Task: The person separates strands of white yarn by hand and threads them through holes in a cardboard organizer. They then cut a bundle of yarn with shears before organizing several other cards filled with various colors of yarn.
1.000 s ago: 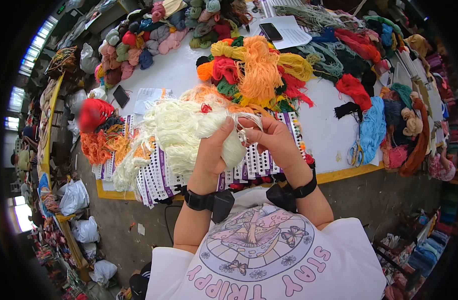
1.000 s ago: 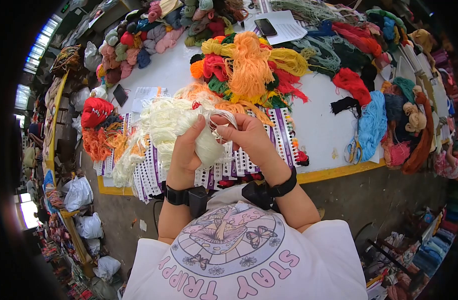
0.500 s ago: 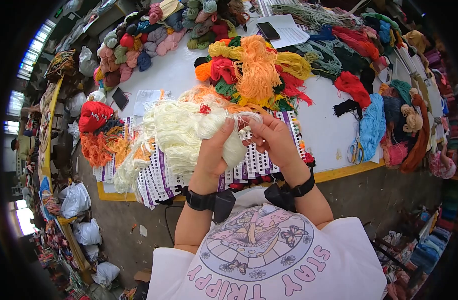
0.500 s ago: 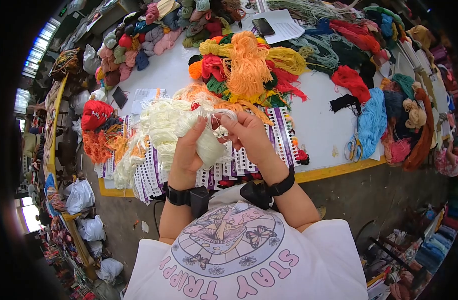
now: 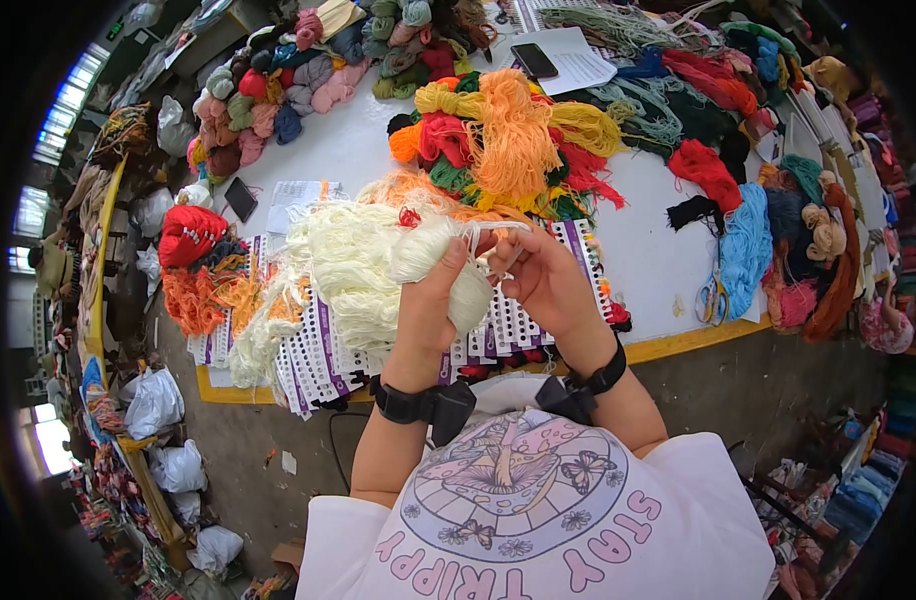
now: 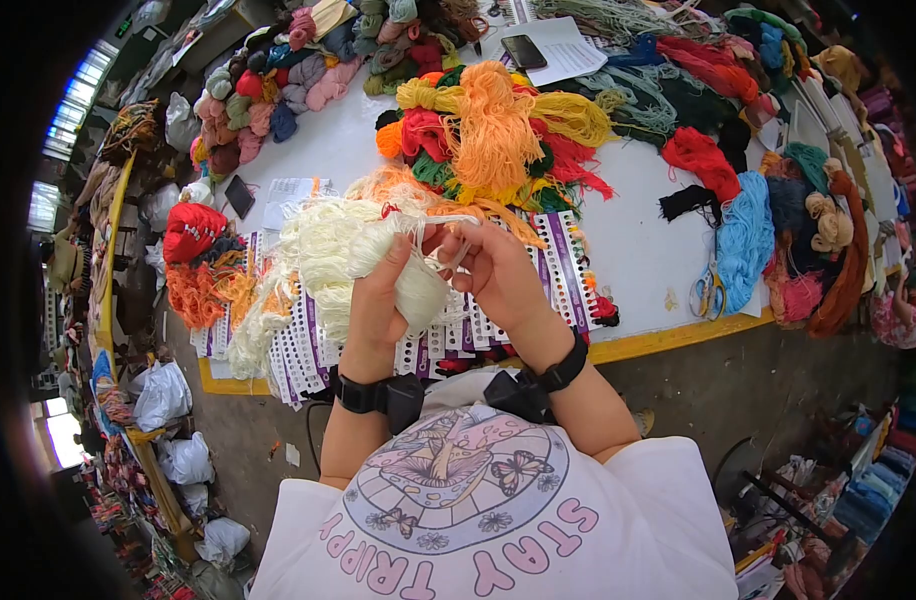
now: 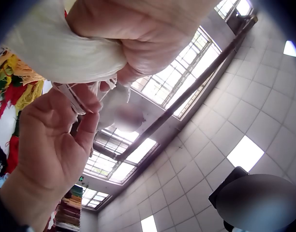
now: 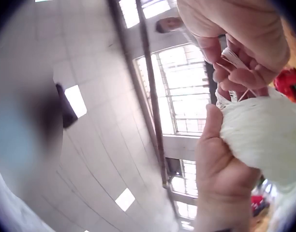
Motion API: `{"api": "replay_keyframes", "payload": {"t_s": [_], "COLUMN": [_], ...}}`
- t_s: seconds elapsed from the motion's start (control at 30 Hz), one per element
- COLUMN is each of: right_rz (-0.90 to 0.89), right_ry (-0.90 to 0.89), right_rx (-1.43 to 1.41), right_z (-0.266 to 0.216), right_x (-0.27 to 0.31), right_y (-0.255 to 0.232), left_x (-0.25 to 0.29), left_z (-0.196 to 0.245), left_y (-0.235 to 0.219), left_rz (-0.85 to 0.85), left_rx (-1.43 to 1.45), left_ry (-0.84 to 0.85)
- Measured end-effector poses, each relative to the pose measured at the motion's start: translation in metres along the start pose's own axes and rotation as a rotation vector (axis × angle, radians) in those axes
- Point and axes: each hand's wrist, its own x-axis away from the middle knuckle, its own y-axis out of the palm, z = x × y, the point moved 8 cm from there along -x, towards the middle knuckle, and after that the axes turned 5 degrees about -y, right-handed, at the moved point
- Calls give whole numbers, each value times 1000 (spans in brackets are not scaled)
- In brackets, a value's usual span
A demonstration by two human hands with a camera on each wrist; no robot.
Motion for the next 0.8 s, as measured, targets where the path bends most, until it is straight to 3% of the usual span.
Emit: {"api": "replay_keyframes", "payload": {"t_s": [0.07,0.17,0.33,0.53,0.67,0.8], "right_rz": [-73,0,36,48,7,-32], "right_ry": [96,-57,-130,-130,-175,-141], "right_rx": [-101,439,436,308,471,309], "right_z": [7,-8,-11,-8,-12,-4], "right_x": [1,7,8,7,9,6], "right_y": [-1,4,5,-1,7,3], "left_x": [1,8,10,7,3,1], "left_z": [0,3,7,0,-1,0], "left_y": [1,5,13,6,1,0], "left_rz": [10,8,-6,9,33,59], "left_rx": [-17,-158,-204,102,-4,-37], "left_ry": [-3,20,59,-41,-17,-10]}}
